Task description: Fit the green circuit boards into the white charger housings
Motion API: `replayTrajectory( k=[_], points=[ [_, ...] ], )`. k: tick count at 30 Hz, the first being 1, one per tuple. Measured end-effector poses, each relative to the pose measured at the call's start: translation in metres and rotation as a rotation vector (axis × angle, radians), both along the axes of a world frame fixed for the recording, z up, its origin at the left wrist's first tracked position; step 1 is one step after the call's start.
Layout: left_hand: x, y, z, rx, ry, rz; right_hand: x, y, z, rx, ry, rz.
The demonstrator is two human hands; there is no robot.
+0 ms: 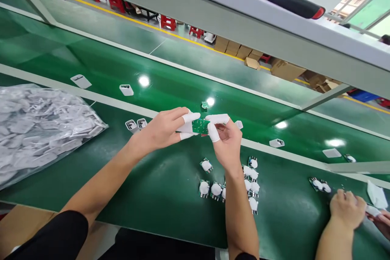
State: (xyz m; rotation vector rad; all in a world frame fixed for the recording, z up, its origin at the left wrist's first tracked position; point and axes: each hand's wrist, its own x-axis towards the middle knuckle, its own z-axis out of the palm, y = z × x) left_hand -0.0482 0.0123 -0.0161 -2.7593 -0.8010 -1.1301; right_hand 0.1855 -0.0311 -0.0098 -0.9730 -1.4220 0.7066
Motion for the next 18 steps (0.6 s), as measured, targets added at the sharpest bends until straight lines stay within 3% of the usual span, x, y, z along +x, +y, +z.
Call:
replayTrajectory(
  k=[6,10,14,18],
  points=[
    [-0.003,-0.008,0.003,-0.359,-0.251,-0.213,-0.002,-0.013,0.005,0.035,-0.031,0.190],
    [-0.002,-0.016,0.000,-0.567,-0.380,-0.321,0.000,-0.026,0.009,0.147,-0.090,0.175],
    [-0.004,-0.018,-0.009,-0.643,-0.515,-0.453,0.004,-0.041,0.016,0.276,-0.128,0.137],
    [-0.006,-0.018,-0.011,-0.645,-0.521,-0.520,0.006,-0.048,0.019,0.368,-0.176,0.097]
  ],
)
